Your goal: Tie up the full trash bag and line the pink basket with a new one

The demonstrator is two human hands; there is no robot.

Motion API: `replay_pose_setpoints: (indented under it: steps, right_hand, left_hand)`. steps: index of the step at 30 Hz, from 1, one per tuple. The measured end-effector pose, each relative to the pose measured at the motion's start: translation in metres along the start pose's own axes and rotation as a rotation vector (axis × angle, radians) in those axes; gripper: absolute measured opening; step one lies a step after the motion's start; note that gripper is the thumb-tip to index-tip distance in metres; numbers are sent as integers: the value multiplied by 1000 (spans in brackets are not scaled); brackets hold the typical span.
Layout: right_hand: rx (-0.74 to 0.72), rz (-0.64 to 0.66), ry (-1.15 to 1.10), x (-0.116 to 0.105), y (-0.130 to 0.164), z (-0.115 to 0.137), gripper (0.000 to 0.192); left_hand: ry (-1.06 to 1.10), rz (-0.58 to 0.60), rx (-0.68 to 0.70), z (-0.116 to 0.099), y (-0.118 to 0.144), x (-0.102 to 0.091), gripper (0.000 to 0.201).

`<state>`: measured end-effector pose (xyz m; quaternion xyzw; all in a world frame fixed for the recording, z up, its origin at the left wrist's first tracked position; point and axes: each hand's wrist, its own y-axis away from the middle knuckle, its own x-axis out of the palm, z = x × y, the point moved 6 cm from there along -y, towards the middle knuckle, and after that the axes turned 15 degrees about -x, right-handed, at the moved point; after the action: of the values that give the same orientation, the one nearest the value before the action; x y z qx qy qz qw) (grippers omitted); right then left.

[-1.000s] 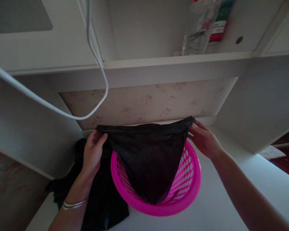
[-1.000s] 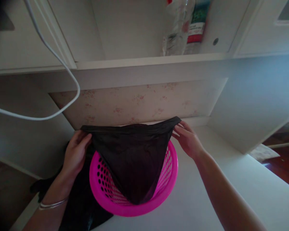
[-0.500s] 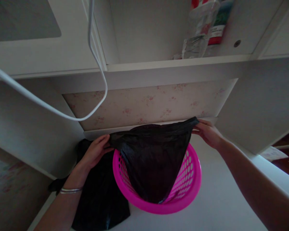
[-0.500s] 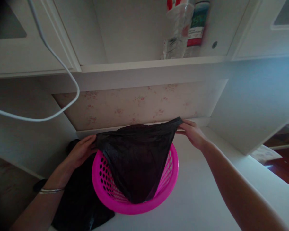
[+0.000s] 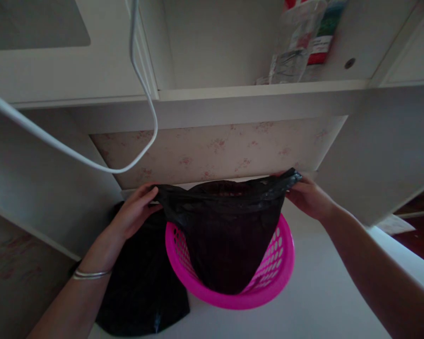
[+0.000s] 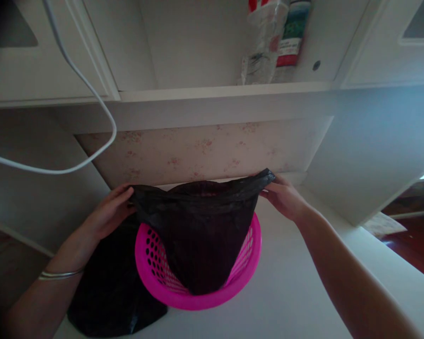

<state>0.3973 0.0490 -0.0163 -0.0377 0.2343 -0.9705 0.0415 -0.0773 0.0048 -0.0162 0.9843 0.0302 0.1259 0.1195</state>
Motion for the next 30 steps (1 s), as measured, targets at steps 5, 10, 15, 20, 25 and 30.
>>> replay_pose_setpoints:
  steps: [5, 10, 15, 20, 25, 30]
  right_hand:
    - [116, 35, -11, 18, -6, -7, 56]
    - [98, 66, 23, 26, -17, -10, 52]
    - [55, 58, -11, 34, -19, -7, 49]
    - [-54, -52, -148, 31, -22, 0, 29]
    - [-140, -186, -313, 11, -10, 3, 19]
    - [-103, -282, -427, -13, 12, 4, 10]
  left_hand:
    - [-222, 130, -248, 28, -10, 9, 45]
    - [-231, 177, -266, 30, -13, 21, 38]
    - [-66, 95, -127, 15, -20, 26, 31]
    - [75, 20, 57, 1, -23, 24, 28]
    - [294, -18, 228, -3, -6, 16, 20]
    - [524, -84, 218, -1, 10, -1, 10]
